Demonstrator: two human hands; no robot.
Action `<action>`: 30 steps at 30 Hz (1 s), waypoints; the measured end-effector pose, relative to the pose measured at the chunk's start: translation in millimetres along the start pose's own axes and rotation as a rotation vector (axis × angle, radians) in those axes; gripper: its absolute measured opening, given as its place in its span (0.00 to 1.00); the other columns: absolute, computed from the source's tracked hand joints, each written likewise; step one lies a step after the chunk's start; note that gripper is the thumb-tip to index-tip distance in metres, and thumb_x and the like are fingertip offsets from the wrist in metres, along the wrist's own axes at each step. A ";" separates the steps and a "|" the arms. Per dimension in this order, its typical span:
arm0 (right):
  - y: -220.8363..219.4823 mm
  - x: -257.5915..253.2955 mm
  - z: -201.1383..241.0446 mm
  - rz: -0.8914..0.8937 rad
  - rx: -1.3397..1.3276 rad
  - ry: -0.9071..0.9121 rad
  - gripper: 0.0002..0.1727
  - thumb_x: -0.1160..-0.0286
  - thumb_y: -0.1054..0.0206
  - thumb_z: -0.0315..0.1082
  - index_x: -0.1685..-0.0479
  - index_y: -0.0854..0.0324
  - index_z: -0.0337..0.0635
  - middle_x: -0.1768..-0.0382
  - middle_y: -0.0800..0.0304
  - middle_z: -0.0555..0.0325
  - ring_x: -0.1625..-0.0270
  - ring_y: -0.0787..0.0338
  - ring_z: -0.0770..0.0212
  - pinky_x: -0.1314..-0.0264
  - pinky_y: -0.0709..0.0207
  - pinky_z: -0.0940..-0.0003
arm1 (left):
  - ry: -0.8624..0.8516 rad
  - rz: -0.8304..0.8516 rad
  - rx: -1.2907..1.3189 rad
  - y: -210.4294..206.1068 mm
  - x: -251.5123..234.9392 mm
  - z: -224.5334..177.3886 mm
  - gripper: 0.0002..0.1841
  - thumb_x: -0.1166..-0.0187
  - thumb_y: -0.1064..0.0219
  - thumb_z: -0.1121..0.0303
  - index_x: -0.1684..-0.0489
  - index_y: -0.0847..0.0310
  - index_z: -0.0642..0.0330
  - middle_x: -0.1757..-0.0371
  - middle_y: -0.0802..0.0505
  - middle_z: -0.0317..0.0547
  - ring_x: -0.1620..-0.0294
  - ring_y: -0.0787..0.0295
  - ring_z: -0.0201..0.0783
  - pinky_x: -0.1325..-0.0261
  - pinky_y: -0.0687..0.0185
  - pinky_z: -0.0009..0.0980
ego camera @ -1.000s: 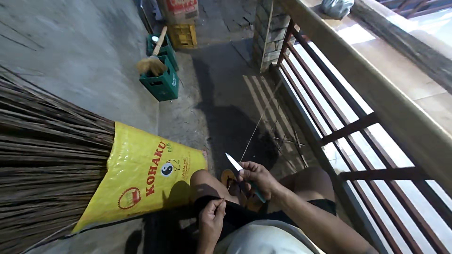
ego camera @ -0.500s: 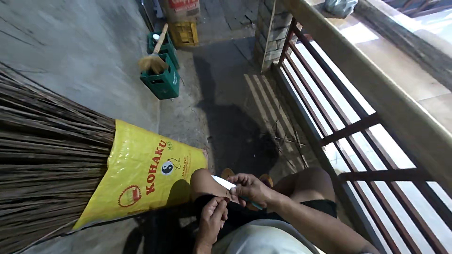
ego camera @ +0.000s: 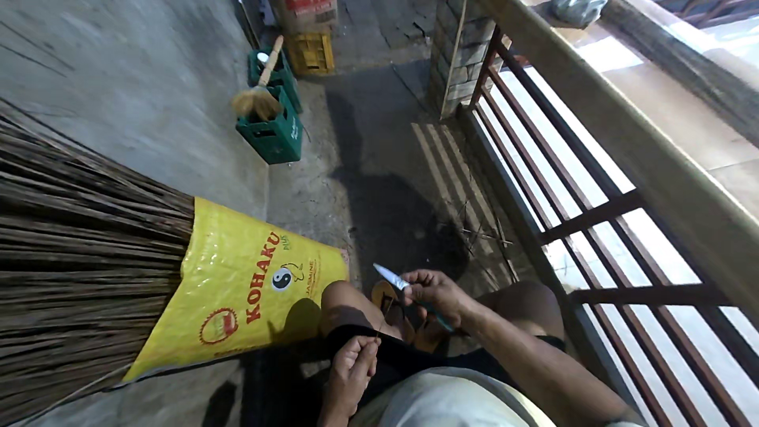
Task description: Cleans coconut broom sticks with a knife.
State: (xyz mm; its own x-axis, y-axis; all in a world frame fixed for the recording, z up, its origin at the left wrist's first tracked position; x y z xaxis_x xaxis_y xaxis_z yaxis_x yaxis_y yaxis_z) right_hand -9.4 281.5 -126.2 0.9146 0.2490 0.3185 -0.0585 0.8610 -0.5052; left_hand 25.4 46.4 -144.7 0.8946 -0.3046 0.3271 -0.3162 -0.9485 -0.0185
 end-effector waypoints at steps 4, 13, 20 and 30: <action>-2.4 -1.9 2.5 -0.009 -0.030 0.014 0.13 0.21 0.35 0.26 0.41 0.21 0.36 0.69 0.09 0.59 0.79 0.18 0.72 0.78 0.23 0.79 | 0.020 0.008 -0.005 2.1 2.6 1.5 0.09 0.20 0.40 0.74 0.55 0.13 0.62 0.82 0.18 0.28 0.85 0.30 0.19 0.82 0.35 0.14; 15.7 -7.3 12.8 -0.126 -0.004 0.008 0.14 0.19 0.36 0.26 0.38 0.22 0.34 0.68 0.11 0.59 0.79 0.18 0.71 0.78 0.23 0.78 | 0.064 -0.018 -0.061 15.9 16.3 9.2 0.08 0.19 0.40 0.75 0.55 0.14 0.63 0.80 0.17 0.28 0.84 0.27 0.19 0.81 0.32 0.15; -6.2 2.1 -11.9 0.025 0.000 -0.020 0.16 0.20 0.35 0.27 0.36 0.22 0.35 0.68 0.10 0.59 0.78 0.17 0.71 0.75 0.21 0.77 | 0.064 0.002 -0.099 25.1 21.1 18.6 0.09 0.18 0.41 0.75 0.54 0.13 0.64 0.80 0.17 0.28 0.84 0.28 0.19 0.81 0.33 0.16; 21.3 -4.2 17.8 -0.207 -0.048 0.061 0.14 0.18 0.37 0.25 0.37 0.23 0.32 0.67 0.10 0.55 0.79 0.17 0.70 0.79 0.23 0.78 | 0.141 0.111 -0.163 36.5 34.1 26.3 0.10 0.17 0.42 0.75 0.50 0.14 0.65 0.77 0.15 0.29 0.82 0.25 0.20 0.78 0.30 0.16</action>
Point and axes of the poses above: each hand's wrist, its own x-axis away from the middle knuckle, its own y-axis out of the back of the hand, z = x × y, the point moved 4 cm from there along -x, towards the middle knuckle
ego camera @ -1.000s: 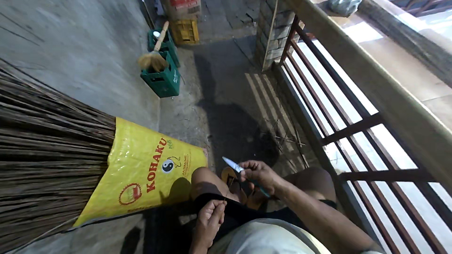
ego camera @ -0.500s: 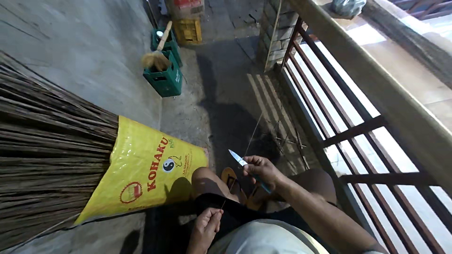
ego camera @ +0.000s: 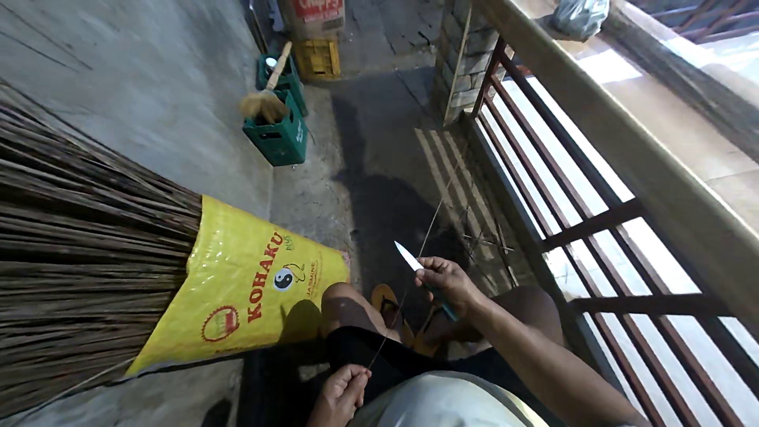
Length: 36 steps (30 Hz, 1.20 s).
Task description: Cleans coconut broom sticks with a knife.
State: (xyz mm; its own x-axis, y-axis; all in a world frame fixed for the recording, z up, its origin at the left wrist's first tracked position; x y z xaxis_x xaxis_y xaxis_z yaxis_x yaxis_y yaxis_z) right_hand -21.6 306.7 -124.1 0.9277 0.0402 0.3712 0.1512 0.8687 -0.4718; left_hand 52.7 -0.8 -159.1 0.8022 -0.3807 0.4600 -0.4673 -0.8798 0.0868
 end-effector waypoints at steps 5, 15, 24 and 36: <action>-22.6 12.2 -17.1 0.060 0.082 0.004 0.14 0.18 0.37 0.26 0.37 0.23 0.31 0.66 0.10 0.56 0.76 0.16 0.69 0.74 0.19 0.75 | -0.117 -0.096 -0.078 -19.9 -22.0 -28.3 0.13 0.19 0.38 0.73 0.41 0.15 0.66 0.66 0.11 0.34 0.77 0.22 0.20 0.74 0.25 0.17; -5.4 12.9 -4.6 0.048 0.059 0.026 0.13 0.19 0.36 0.26 0.40 0.20 0.33 0.67 0.09 0.58 0.77 0.16 0.70 0.75 0.20 0.76 | -0.063 0.013 0.200 -19.5 -25.6 -28.2 0.10 0.18 0.41 0.71 0.54 0.12 0.56 0.84 0.22 0.22 0.86 0.33 0.16 0.82 0.37 0.14; 6.8 0.1 6.3 -0.016 -0.004 0.013 0.13 0.19 0.37 0.25 0.39 0.21 0.33 0.68 0.09 0.57 0.80 0.18 0.71 0.79 0.23 0.79 | 0.088 0.146 0.305 1.1 -7.8 -10.5 0.11 0.17 0.43 0.70 0.57 0.12 0.52 0.88 0.26 0.23 0.90 0.37 0.17 0.87 0.41 0.14; -12.6 -4.7 -3.7 -0.028 0.051 0.034 0.15 0.17 0.38 0.24 0.36 0.23 0.30 0.66 0.10 0.56 0.76 0.16 0.70 0.74 0.20 0.77 | -0.040 -0.129 0.124 -22.9 -38.2 -27.3 0.10 0.17 0.42 0.73 0.49 0.14 0.64 0.81 0.20 0.28 0.84 0.30 0.20 0.80 0.35 0.16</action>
Point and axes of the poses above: each hand's wrist, its own x-axis away from the middle knuckle, its own y-axis out of the back of the hand, z = x × y, the point moved 4 cm from there along -x, towards the middle knuckle
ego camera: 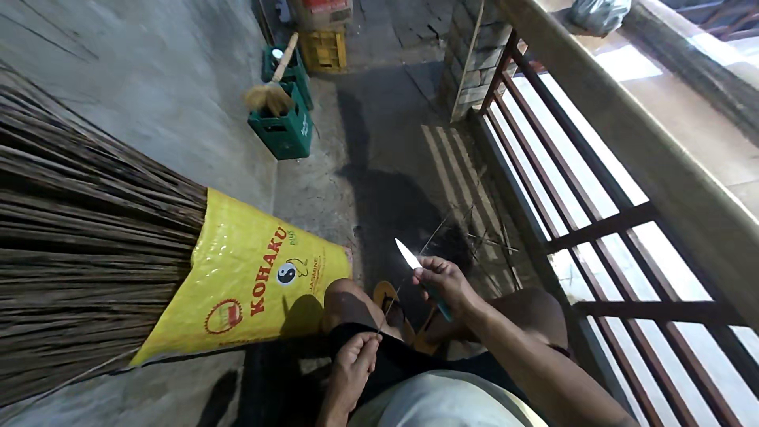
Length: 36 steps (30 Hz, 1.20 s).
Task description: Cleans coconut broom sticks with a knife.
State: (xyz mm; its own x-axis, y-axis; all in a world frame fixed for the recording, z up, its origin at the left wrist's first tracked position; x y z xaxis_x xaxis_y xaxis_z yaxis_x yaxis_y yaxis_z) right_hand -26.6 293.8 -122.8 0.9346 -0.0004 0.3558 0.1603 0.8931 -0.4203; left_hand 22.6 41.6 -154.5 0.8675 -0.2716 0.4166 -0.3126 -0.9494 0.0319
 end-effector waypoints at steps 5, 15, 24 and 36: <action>-15.6 19.7 -31.5 0.246 0.067 -0.058 0.16 0.19 0.36 0.29 0.35 0.22 0.34 0.65 0.09 0.58 0.76 0.16 0.70 0.73 0.20 0.75 | 0.060 0.095 0.114 -5.8 -2.7 -3.2 0.10 0.16 0.43 0.72 0.51 0.14 0.61 0.84 0.24 0.26 0.88 0.35 0.19 0.86 0.40 0.15; -12.1 23.2 -30.5 0.255 -0.018 -0.093 0.16 0.21 0.35 0.30 0.37 0.20 0.37 0.68 0.09 0.60 0.79 0.18 0.73 0.79 0.23 0.78 | 0.172 0.282 0.405 -3.8 1.8 -0.5 0.08 0.17 0.41 0.67 0.57 0.14 0.53 0.88 0.28 0.24 0.93 0.37 0.17 0.90 0.40 0.14; 5.7 23.8 -25.3 0.320 -0.082 -0.097 0.17 0.22 0.32 0.31 0.35 0.21 0.41 0.68 0.08 0.60 0.80 0.17 0.73 0.80 0.23 0.79 | 0.238 0.397 0.438 3.4 7.8 9.7 0.06 0.19 0.35 0.64 0.59 0.12 0.50 0.89 0.27 0.24 0.93 0.36 0.17 0.90 0.40 0.13; 20.3 15.7 -1.0 0.074 -0.083 -0.028 0.17 0.19 0.37 0.26 0.33 0.22 0.34 0.68 0.10 0.57 0.79 0.18 0.71 0.79 0.23 0.78 | 0.156 0.167 0.102 10.7 9.8 9.1 0.11 0.15 0.45 0.71 0.51 0.14 0.60 0.80 0.17 0.29 0.85 0.27 0.19 0.82 0.33 0.14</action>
Point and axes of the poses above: each hand's wrist, its own x-axis away from the middle knuckle, its own y-axis out of the back of the hand, z = x × y, the point moved 4 cm from there along -x, towards the middle knuckle
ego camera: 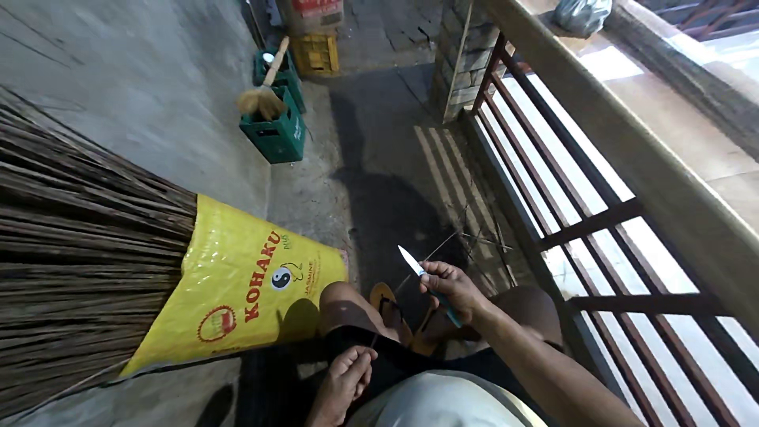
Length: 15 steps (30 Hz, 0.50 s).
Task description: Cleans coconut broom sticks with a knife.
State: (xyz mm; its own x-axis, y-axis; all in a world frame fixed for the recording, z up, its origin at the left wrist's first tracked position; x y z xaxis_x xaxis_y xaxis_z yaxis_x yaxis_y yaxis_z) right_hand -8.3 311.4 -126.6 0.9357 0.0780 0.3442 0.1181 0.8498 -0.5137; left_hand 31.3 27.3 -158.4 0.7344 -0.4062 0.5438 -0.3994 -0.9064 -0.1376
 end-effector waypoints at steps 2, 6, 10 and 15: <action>-2.9 -0.6 -3.5 -0.030 -0.002 0.006 0.18 0.19 0.37 0.25 0.33 0.22 0.33 0.68 0.10 0.56 0.80 0.18 0.71 0.79 0.23 0.78 | -0.090 -0.099 -0.116 -6.1 -2.7 -6.6 0.12 0.17 0.43 0.72 0.46 0.15 0.64 0.74 0.15 0.31 0.80 0.24 0.21 0.77 0.28 0.16; -13.2 2.4 -12.8 0.007 0.014 0.008 0.16 0.19 0.37 0.25 0.34 0.22 0.33 0.68 0.09 0.58 0.78 0.16 0.71 0.76 0.20 0.77 | -0.280 -0.263 -0.241 -20.8 -12.0 -19.3 0.11 0.18 0.39 0.73 0.46 0.14 0.68 0.70 0.12 0.35 0.77 0.22 0.21 0.74 0.26 0.16; -27.0 9.4 -23.9 0.135 0.035 0.003 0.15 0.20 0.36 0.27 0.37 0.21 0.35 0.67 0.08 0.60 0.76 0.15 0.71 0.74 0.19 0.77 | -0.374 -0.232 -0.241 -30.7 -18.2 -24.2 0.10 0.17 0.41 0.74 0.51 0.13 0.66 0.75 0.15 0.28 0.79 0.26 0.18 0.73 0.28 0.15; -26.7 11.7 -27.0 0.250 0.053 -0.023 0.14 0.21 0.33 0.28 0.40 0.19 0.39 0.68 0.07 0.61 0.78 0.15 0.72 0.76 0.20 0.78 | -0.123 0.007 0.091 -30.3 -12.7 -18.2 0.11 0.17 0.45 0.72 0.54 0.14 0.57 0.86 0.27 0.23 0.89 0.38 0.17 0.86 0.41 0.14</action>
State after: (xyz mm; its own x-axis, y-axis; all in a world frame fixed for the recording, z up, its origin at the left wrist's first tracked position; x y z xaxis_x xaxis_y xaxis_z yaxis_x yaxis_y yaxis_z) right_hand 8.4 275.5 -130.1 0.9256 0.3005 0.2301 -0.1341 0.8289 -0.5430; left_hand 24.0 62.1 -146.0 0.7956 -0.4184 0.4381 -0.3574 -0.9081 -0.2183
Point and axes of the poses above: each hand's wrist, its own x-axis away from the middle knuckle, its own y-axis out of the back of the hand, z = x × y, the point moved 4 cm from there along -x, towards the middle knuckle
